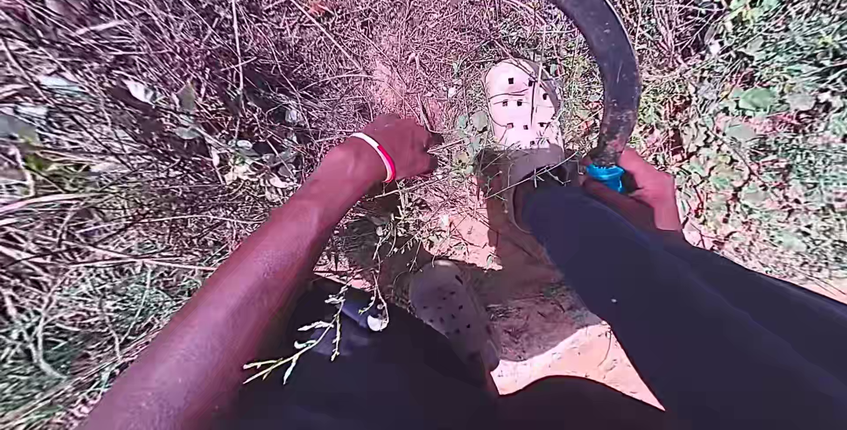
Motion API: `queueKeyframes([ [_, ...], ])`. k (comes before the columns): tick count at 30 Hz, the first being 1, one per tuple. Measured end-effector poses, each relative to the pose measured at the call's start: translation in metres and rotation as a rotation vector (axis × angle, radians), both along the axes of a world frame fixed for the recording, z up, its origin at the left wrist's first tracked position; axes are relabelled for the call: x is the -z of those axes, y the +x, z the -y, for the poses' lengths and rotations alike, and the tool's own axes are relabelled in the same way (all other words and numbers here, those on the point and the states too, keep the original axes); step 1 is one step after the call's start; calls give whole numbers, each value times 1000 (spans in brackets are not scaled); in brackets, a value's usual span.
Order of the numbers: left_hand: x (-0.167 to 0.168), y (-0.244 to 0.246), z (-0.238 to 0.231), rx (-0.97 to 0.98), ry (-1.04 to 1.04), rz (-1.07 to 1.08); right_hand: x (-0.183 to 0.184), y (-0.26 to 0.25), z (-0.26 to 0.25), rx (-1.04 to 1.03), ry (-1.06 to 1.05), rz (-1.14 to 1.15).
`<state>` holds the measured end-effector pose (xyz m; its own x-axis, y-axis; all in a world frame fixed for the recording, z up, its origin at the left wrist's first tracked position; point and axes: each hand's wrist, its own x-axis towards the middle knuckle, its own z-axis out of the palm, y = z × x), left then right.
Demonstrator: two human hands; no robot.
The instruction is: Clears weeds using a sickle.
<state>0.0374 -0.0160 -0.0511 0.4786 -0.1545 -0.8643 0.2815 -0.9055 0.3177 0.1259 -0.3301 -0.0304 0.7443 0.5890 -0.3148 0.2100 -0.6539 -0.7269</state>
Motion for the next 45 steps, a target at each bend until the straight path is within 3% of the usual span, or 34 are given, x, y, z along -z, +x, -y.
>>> queueKeyframes([
  [3, 0, -9, -6, 6, -25, 47, -3, 1, 8, -25, 22, 51],
  [8, 12, -20, -13, -34, -85, 107, -25, 21, 41, -237, -26, 130],
  [13, 13, 1, -18, -143, -104, -84, -62, 38, 57, -431, -290, 85],
  [19, 11, 14, -22, -305, -310, -47, -80, 59, 18, -494, -464, -214],
  [22, 15, 21, -3, -419, -377, -57, -56, 82, 76, -511, -245, -256],
  [24, 19, 25, 21, -322, -216, -109, -64, 82, 84, -465, -268, -360],
  [26, 11, 27, 45, -196, -97, -129, -102, 73, 31, -316, -508, -498],
  [28, 7, 26, 54, -133, -59, -87, -112, 76, 9, -320, -558, -569],
  [33, 6, 23, 54, -109, -68, -38, -81, 81, -18, -547, -610, -640],
  [37, 13, 21, 46, -126, -98, -31, -113, 89, -21, -465, -776, -773],
  [41, 12, 11, 45, -110, -219, -4, -136, 90, 27, -426, -621, -765],
  [43, 8, 9, 42, -117, -246, 15, -136, 90, 29, -400, -587, -794],
  [45, 7, 6, 38, -116, -274, 58, -124, 92, 11, -498, -672, -836],
])
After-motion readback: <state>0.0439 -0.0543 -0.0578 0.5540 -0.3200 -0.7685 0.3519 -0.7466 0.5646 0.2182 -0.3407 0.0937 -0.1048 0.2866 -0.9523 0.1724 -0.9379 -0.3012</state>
